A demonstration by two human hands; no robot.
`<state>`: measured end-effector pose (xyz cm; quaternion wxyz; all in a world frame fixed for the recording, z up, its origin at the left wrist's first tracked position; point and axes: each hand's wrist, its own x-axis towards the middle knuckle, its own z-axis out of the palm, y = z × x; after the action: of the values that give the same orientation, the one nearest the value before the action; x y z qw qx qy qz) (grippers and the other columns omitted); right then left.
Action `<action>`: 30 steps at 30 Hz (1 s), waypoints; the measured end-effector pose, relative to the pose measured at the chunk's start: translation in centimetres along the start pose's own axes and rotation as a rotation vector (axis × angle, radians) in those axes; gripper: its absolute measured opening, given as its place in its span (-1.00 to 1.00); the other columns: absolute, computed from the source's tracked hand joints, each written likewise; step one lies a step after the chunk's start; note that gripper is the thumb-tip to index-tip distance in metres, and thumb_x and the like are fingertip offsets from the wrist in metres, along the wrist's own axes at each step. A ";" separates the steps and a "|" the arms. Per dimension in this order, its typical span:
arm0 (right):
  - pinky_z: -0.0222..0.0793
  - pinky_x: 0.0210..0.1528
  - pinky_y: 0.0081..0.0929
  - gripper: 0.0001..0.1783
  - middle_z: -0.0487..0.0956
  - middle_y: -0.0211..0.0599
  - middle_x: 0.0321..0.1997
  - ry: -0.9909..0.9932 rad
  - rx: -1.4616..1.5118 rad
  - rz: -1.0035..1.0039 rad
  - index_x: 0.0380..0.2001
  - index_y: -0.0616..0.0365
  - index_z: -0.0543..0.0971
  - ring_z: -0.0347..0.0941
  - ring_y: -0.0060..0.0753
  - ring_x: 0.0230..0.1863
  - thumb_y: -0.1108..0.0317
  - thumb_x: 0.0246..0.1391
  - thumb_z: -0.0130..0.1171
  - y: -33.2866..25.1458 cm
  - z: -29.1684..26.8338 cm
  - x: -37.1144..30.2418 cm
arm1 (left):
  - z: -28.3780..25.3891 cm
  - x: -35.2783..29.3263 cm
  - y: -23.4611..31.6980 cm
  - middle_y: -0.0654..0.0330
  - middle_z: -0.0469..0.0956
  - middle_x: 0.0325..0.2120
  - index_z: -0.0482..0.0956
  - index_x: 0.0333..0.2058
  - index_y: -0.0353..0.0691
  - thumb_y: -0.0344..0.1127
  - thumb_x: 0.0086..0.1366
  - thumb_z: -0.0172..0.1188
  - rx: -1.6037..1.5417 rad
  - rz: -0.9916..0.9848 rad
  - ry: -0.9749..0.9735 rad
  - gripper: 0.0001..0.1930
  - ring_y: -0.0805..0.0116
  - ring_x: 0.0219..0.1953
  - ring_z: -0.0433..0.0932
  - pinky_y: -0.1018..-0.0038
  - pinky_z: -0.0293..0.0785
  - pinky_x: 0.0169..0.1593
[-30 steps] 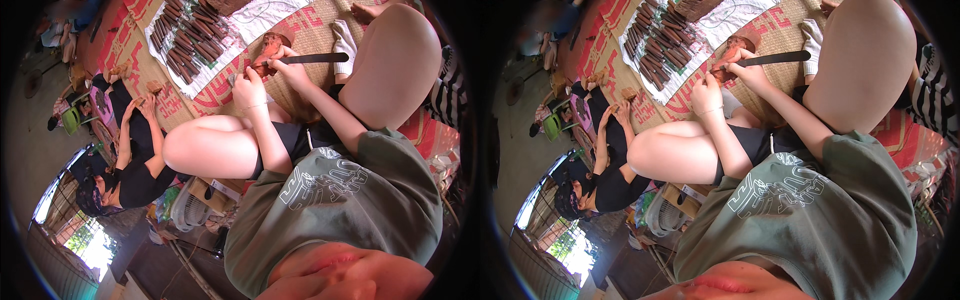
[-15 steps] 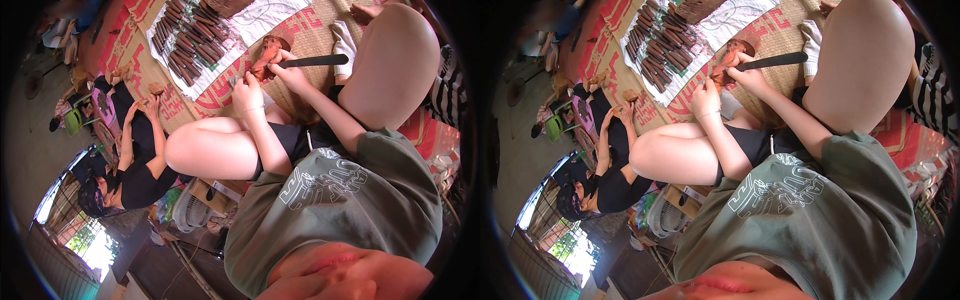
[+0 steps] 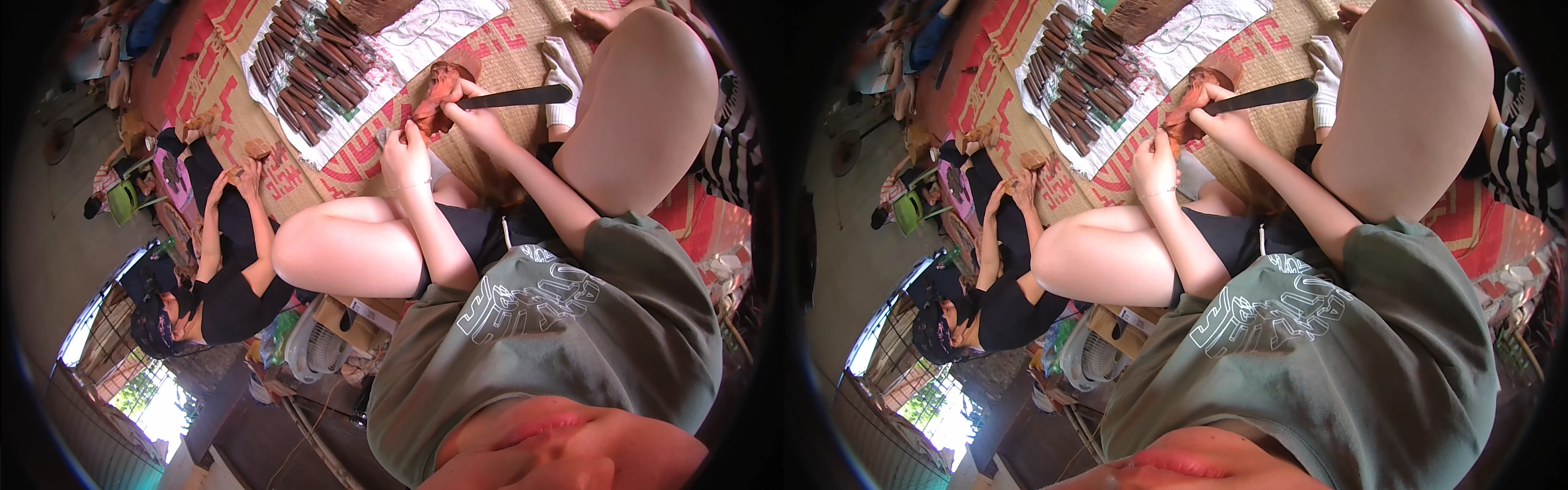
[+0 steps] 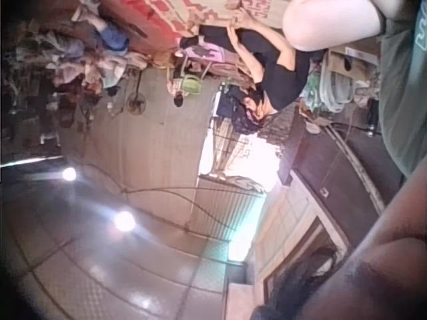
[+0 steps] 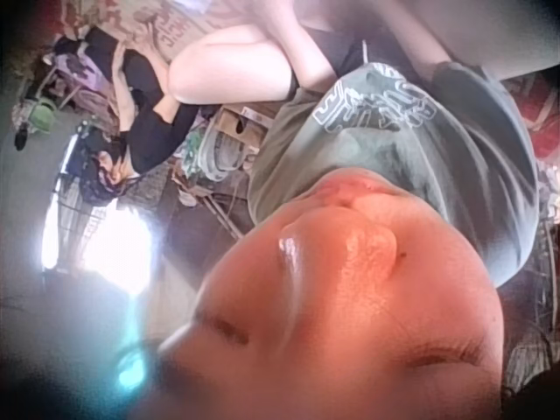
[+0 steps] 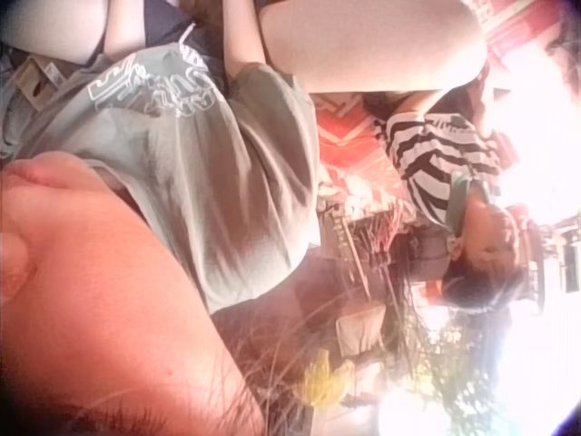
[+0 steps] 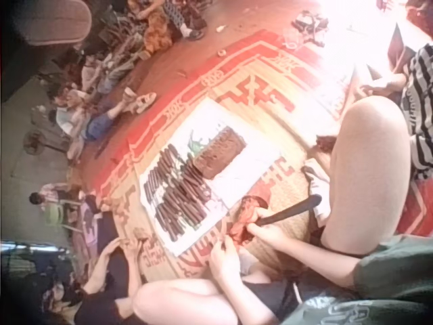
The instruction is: The person sits on a mat and uses a knife to carve a piece of reddish-brown wood. They hold the wood in one hand and the knife in the other, making small cuts and shaping the object.
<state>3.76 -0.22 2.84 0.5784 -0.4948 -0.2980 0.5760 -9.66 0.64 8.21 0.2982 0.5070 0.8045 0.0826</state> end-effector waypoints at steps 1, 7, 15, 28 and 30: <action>0.25 -0.54 -0.70 -0.89 0.36 -0.51 -0.63 0.002 -0.030 -0.011 -0.59 0.17 0.33 0.29 -0.74 -0.59 0.52 -0.13 0.06 -0.2 0.0 0.1 | 0.0 -0.1 -0.2 0.09 0.44 -0.76 0.52 -0.37 -0.38 -0.01 0.15 -0.07 -0.021 -0.003 -0.004 -0.55 0.36 -0.78 0.45 0.48 0.35 -0.72; 0.17 -0.56 -0.71 -0.85 0.35 -0.54 -0.66 -0.066 -0.197 -0.056 -0.65 0.18 0.33 0.23 -0.78 -0.58 0.46 -0.18 0.10 -2.1 0.3 0.0 | 0.0 0.0 -0.7 0.10 0.45 -0.73 0.50 -0.33 -0.40 -0.04 0.14 -0.04 -0.085 -0.002 -0.011 -0.55 0.37 -0.78 0.45 0.51 0.36 -0.72; 0.13 -0.60 -0.69 -0.84 0.32 -0.55 -0.70 -0.037 -0.163 -0.027 -0.67 0.18 0.32 0.20 -0.77 -0.62 0.45 -0.22 0.10 -1.8 0.2 0.2 | -0.1 0.3 -0.7 0.11 0.46 -0.71 0.50 -0.33 -0.39 -0.04 0.13 -0.03 -0.063 -0.007 -0.005 -0.56 0.38 -0.78 0.45 0.51 0.36 -0.71; 0.06 -0.61 -0.68 -0.84 0.26 -0.57 -0.73 0.071 -0.203 -0.030 -0.70 0.17 0.29 0.14 -0.76 -0.65 0.49 -0.25 0.08 -1.8 0.4 0.3 | -2.2 -2.5 4.2 0.14 0.43 -0.74 0.47 -0.38 -0.39 0.01 0.10 0.03 -0.119 -0.121 -0.034 -0.55 0.40 -0.79 0.40 0.51 0.31 -0.70; 0.08 -0.62 -0.67 -0.84 0.28 -0.55 -0.74 0.106 -0.240 -0.060 -0.70 0.18 0.30 0.15 -0.75 -0.66 0.49 -0.26 0.08 -1.7 0.3 0.4 | -2.3 -2.5 4.3 0.15 0.42 -0.74 0.47 -0.38 -0.39 0.04 0.09 0.04 -0.116 -0.134 -0.044 -0.52 0.40 -0.80 0.39 0.51 0.30 -0.70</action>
<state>4.19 0.51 4.37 0.5471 -0.5811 -0.3484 0.4914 -6.91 0.95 12.94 0.3497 0.4357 0.8236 0.0980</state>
